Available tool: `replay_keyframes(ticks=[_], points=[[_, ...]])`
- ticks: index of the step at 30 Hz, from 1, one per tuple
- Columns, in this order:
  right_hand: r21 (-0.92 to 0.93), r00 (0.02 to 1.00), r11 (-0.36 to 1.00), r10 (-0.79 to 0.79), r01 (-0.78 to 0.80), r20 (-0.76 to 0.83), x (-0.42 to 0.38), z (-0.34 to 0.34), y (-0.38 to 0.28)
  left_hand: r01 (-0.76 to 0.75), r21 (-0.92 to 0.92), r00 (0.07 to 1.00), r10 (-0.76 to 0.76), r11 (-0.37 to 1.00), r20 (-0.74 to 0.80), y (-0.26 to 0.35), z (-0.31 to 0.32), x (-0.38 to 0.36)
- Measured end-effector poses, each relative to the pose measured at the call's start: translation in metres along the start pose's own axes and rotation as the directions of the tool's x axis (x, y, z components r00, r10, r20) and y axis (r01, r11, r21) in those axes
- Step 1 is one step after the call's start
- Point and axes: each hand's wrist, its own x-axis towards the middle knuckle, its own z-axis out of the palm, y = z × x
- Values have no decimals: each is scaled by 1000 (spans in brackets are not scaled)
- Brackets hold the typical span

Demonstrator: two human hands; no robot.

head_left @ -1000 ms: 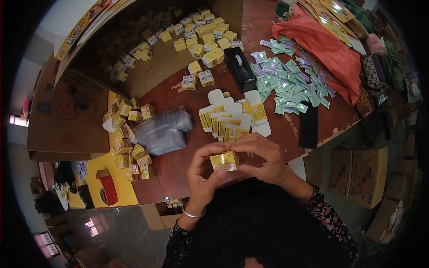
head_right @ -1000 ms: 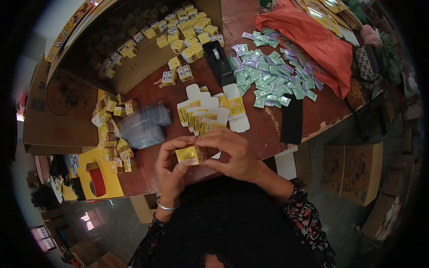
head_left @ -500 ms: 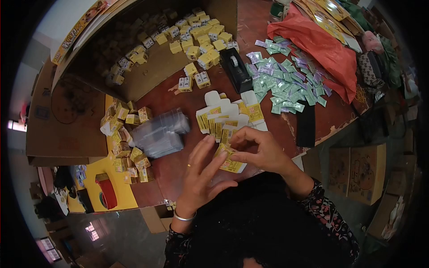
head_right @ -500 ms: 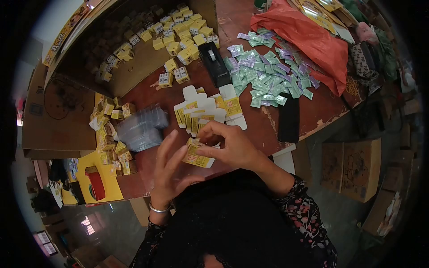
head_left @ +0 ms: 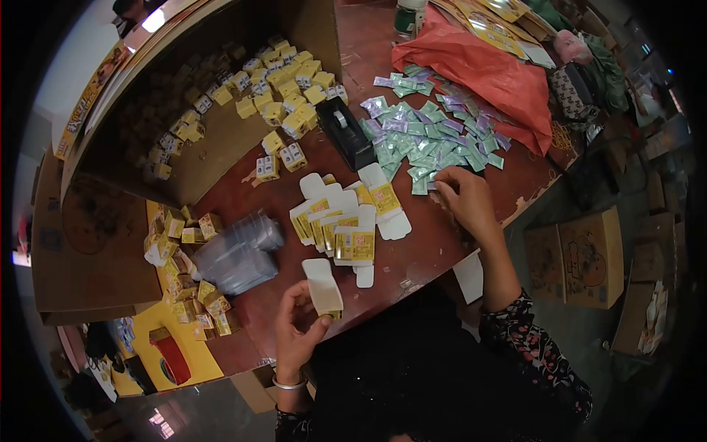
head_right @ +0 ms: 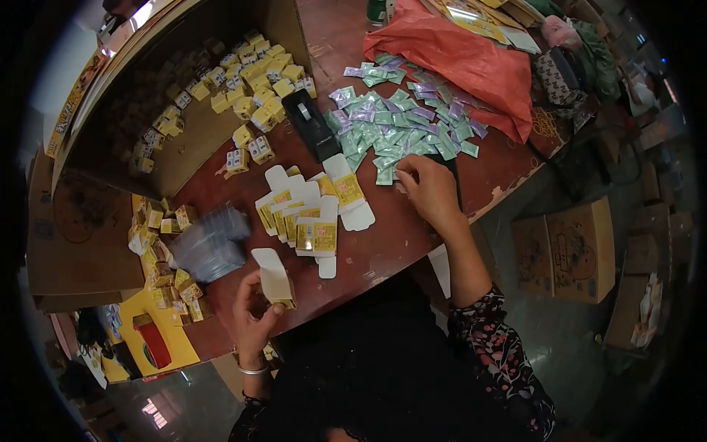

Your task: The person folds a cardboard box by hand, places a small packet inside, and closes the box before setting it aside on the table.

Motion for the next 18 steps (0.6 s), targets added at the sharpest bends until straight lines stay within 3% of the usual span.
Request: replay_keyframes(ticks=[3,6,10,13,15,16,18], points=[[-307,923,874,-381,375,43,14,5,16,-35,-78,999,35,996,-7,-2,4,6],[-355,883,809,-438,468,167,14,17,8,-28,-121,1000,26,992,-16,3,11,11],[-439,838,723,-524,533,154,27,33,28,-37,-101,999,40,994,21,5,10,13],[-295,816,790,-576,538,-52,23,27,16,-25,-50,1000,25,998,0,5,19,19],[-66,850,868,-495,492,-179,11,18,-10,-36,19,998,37,999,-41,3,26,24],[175,918,905,-363,388,-157,2,13,-27,-68,115,996,74,991,-50,4,28,26],[376,914,833,-384,405,-133,-23,10,-53,-132,301,988,149,944,-35,5,32,33]])
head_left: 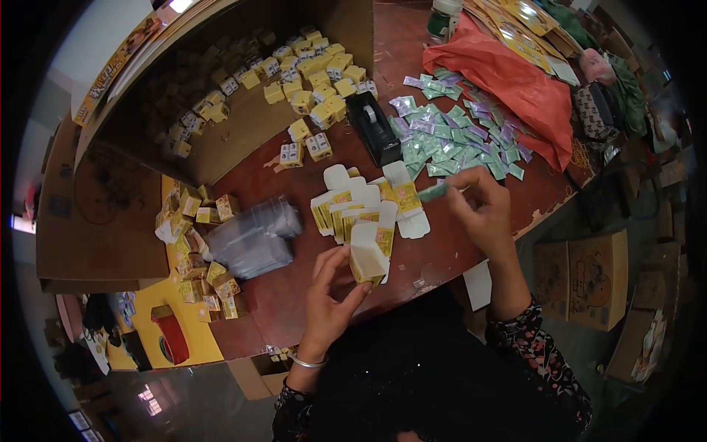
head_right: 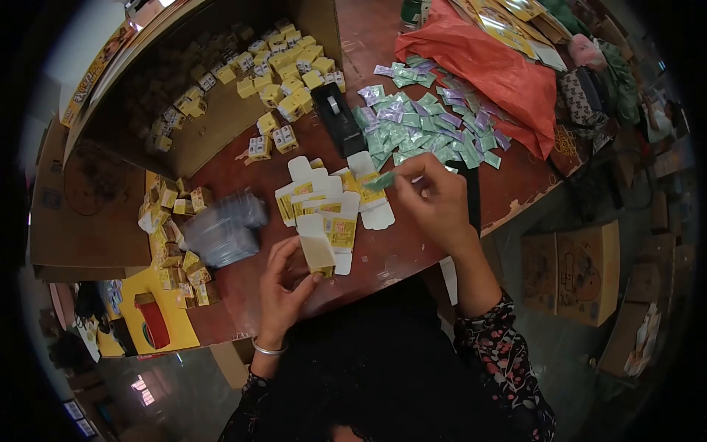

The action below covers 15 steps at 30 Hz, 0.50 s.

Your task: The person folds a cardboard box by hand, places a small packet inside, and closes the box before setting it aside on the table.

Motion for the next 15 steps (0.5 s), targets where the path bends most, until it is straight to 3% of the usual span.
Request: replay_keyframes(ticks=[1,3,7,10,13,15], points=[[101,1000,995,-8,7,8,-5,4,-14,39,-19,999,-40,999,-3,3,3,1],[-10,956,963,-267,270,122,-7,15,-35,10,0,1000,-10,1000,7,3,8,4],[-130,888,894,-391,429,243,-9,37,-48,-51,7,998,51,999,-26,4,12,2],[-89,864,926,-305,368,399,-12,43,-50,-88,-27,993,86,996,-82,-1,14,-3],[-157,877,947,-184,279,444,-13,46,-56,-103,-30,991,100,994,-90,-4,14,-9],[-248,869,919,-163,305,467,-14,46,-56,-153,-38,984,148,988,-100,-4,15,-8]])
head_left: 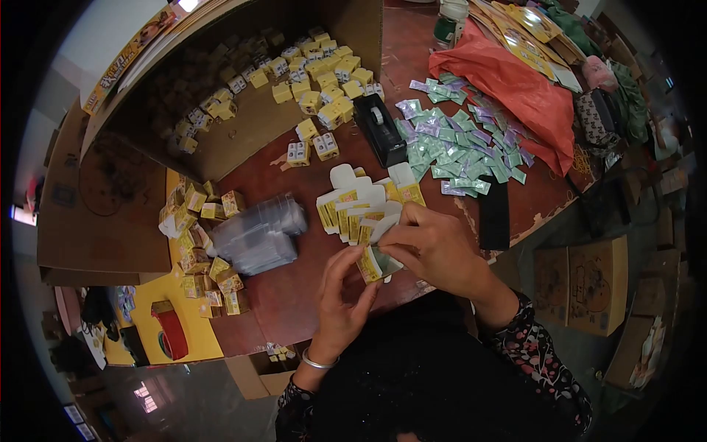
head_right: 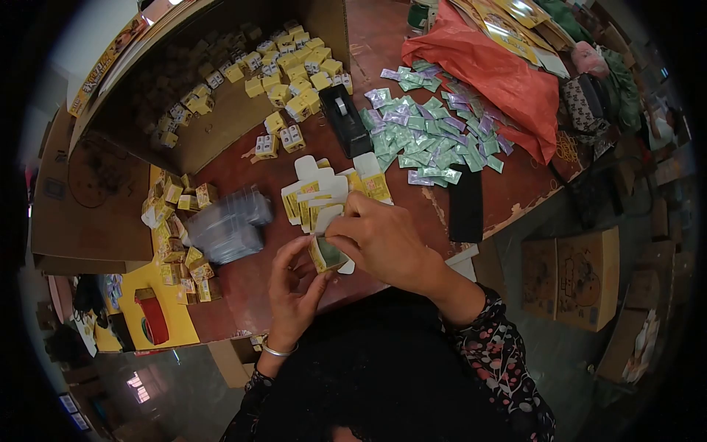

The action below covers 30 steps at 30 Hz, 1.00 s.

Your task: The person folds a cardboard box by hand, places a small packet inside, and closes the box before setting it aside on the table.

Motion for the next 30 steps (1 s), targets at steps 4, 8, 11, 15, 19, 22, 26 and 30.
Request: replay_keyframes(ticks=[4,8,11,15,19,22,26,30], points=[[294,996,954,77,-60,-46,5,-17,-12,-91,-132,996,89,987,-22,3,1,2],[347,963,900,-226,264,-145,-9,-26,22,-69,-193,997,75,979,20,7,-4,1],[258,935,899,-334,355,-122,-16,2,24,-37,-282,998,49,959,35,12,-2,0],[232,929,903,-330,362,-165,-21,21,23,-11,-315,987,61,949,149,19,-1,2],[232,896,873,-376,428,-238,-18,24,23,-15,-280,976,74,960,202,15,-4,-3],[275,874,836,-411,474,-258,-11,25,20,-77,-251,979,122,965,166,13,-6,-2],[345,867,802,-396,487,-304,-12,35,16,-145,-272,982,171,951,75,12,-2,2],[416,922,831,-273,369,-273,-17,35,12,-49,-410,997,70,911,37,13,2,1]])
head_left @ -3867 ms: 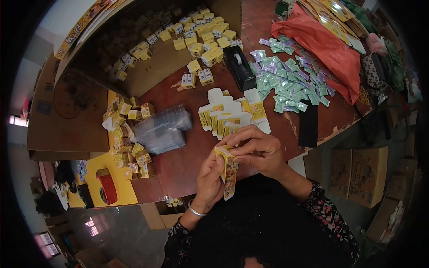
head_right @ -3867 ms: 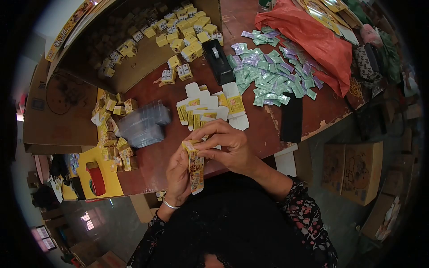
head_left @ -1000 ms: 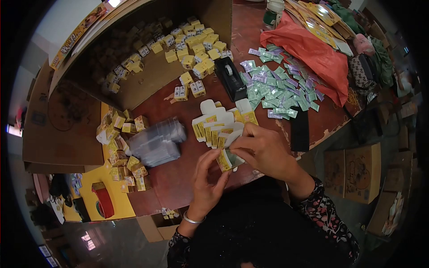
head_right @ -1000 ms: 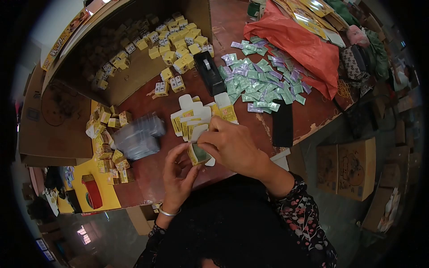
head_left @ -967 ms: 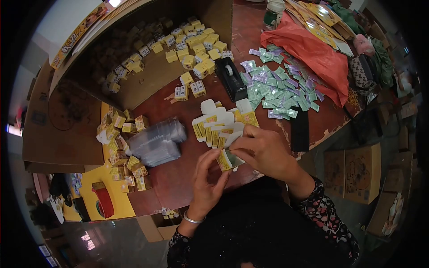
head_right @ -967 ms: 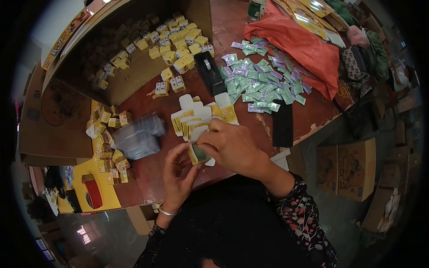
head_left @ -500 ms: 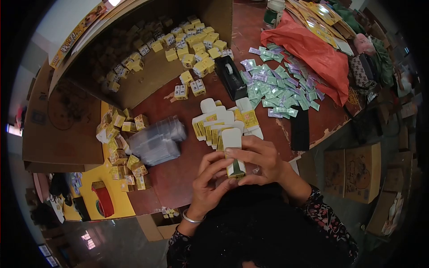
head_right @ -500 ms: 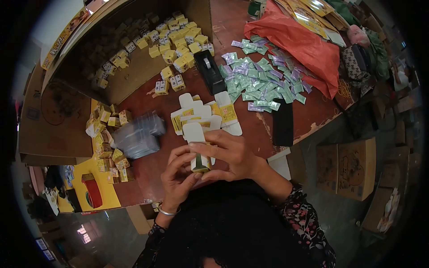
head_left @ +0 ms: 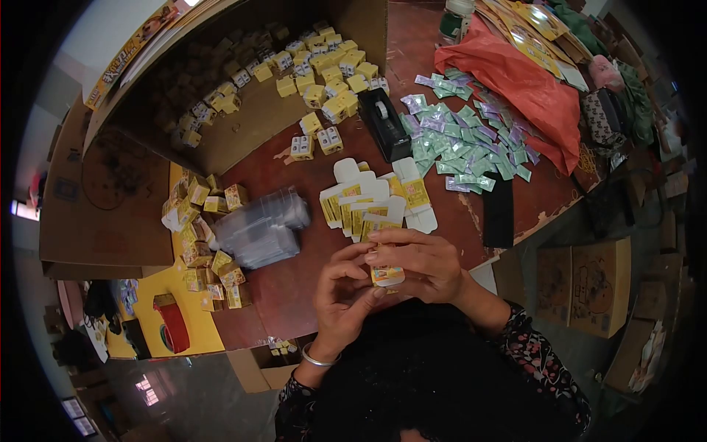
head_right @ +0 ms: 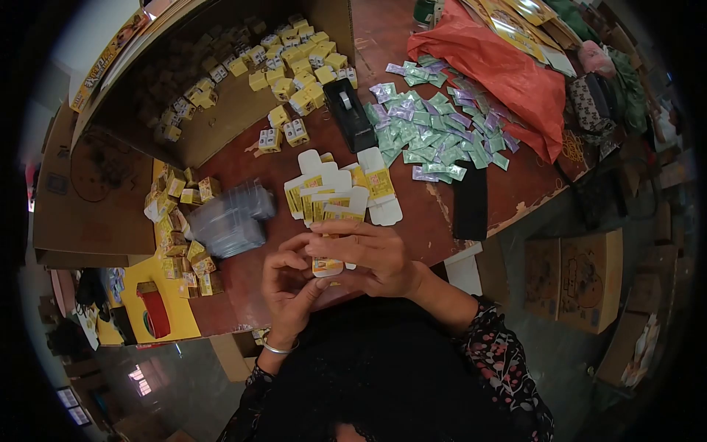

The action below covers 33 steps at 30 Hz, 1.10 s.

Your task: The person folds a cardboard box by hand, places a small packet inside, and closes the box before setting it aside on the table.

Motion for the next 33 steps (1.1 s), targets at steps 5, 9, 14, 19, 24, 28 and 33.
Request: replay_keyframes(ticks=[5,9,14,19,24,28,33], points=[[138,997,988,69,-72,25,5,-2,-3,4,17,1000,-4,1000,-24,3,-1,1],[145,980,969,198,-201,33,6,3,-7,27,83,999,-23,996,-48,5,-2,0],[218,957,935,289,-281,-5,6,5,-8,90,136,994,-80,987,-78,9,3,3],[206,951,935,306,-289,-54,1,9,-4,135,147,989,-124,980,-84,9,3,5],[273,920,900,378,-339,-104,-3,14,-2,196,134,979,-185,972,-87,10,-1,4],[458,863,798,491,-391,-120,0,17,-4,229,134,972,-218,964,-91,10,0,5],[239,907,889,416,-390,-70,0,11,-3,241,133,969,-230,961,-96,9,2,5]])
